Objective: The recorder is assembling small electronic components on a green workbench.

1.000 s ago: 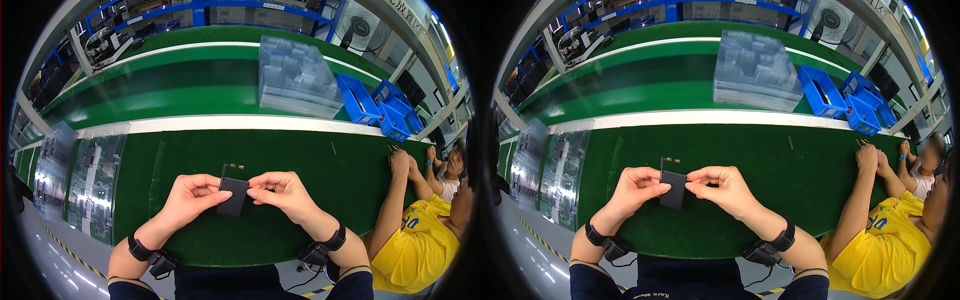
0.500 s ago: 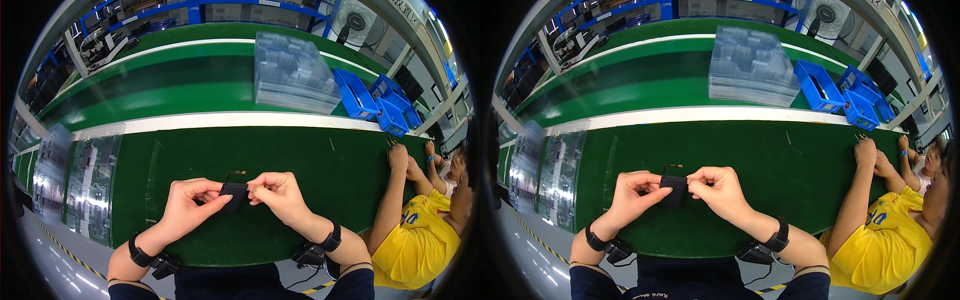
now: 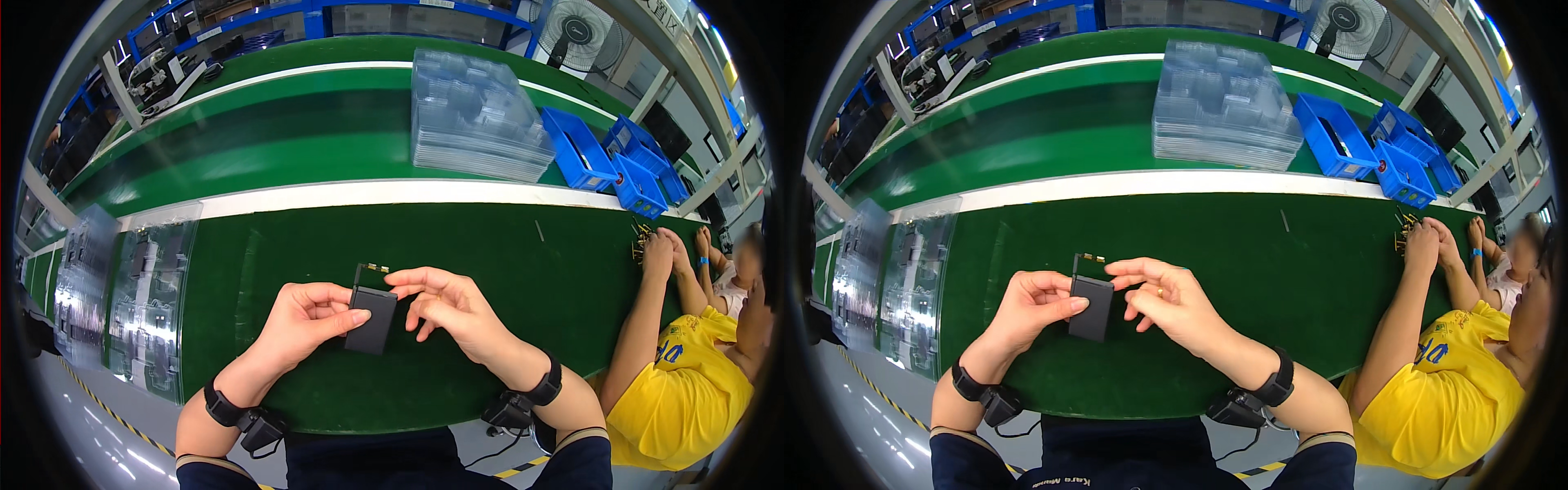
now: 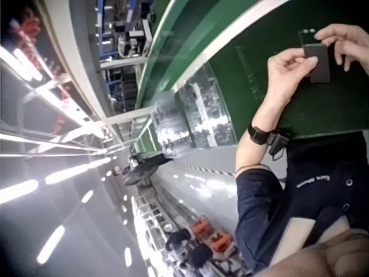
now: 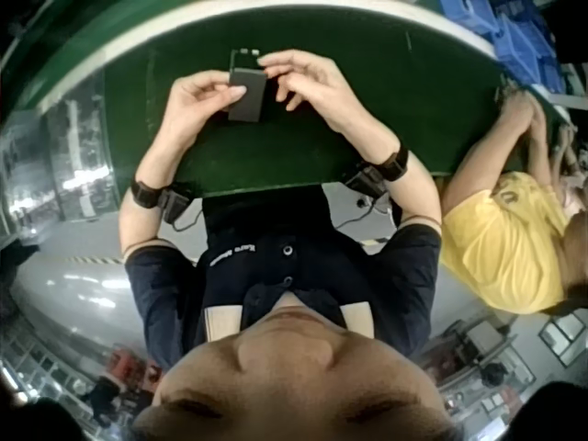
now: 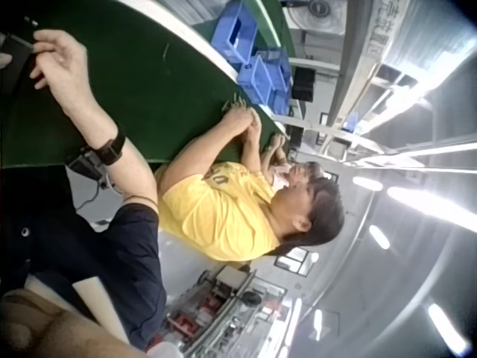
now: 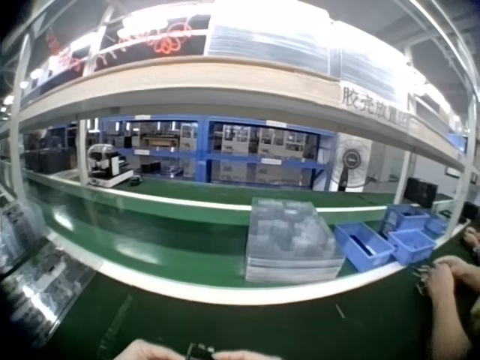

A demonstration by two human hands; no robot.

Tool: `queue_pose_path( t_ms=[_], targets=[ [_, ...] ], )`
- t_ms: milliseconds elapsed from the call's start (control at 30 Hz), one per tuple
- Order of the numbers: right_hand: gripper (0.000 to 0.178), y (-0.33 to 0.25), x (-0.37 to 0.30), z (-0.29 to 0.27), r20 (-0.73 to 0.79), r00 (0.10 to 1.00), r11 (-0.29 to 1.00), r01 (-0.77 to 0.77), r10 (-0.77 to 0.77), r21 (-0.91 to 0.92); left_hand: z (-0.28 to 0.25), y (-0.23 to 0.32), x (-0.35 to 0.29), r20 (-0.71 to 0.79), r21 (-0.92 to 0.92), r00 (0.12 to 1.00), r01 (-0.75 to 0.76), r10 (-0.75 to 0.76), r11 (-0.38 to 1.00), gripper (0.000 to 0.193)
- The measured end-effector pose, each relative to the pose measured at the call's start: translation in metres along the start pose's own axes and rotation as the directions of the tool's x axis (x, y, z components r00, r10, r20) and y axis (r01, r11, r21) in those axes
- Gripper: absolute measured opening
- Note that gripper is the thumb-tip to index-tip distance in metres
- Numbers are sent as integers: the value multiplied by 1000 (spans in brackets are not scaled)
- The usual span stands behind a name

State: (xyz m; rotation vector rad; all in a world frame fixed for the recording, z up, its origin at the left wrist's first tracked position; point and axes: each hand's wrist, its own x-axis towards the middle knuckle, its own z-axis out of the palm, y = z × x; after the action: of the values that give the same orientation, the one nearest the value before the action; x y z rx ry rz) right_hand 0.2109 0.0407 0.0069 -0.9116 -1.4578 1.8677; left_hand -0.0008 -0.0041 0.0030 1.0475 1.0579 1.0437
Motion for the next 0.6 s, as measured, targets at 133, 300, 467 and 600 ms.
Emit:
queue_pose_path(
  t_ms=[133, 300, 467, 600],
  targets=[
    [31, 5, 2, 6, 101, 992, 995, 63, -70, 74, 1, -2, -1, 47, -23, 998, -28, 29, 999, 16],
    [23, 9, 2, 8, 53, 994, 989, 92, -99, 115, 1, -3, -2, 70, -24, 997, -24, 25, 999, 16],
    [19, 7, 1, 9, 47, 995, 991, 82, -87, 105, 3, -2, -3, 71, -21, 997, -18, 19, 1000, 17],
    [19, -5, 1, 9, 48, 997, 995, -56, 52, 84, 3, -2, -4, 73, 80, 996, -48, 42, 996, 18]
  ],
)
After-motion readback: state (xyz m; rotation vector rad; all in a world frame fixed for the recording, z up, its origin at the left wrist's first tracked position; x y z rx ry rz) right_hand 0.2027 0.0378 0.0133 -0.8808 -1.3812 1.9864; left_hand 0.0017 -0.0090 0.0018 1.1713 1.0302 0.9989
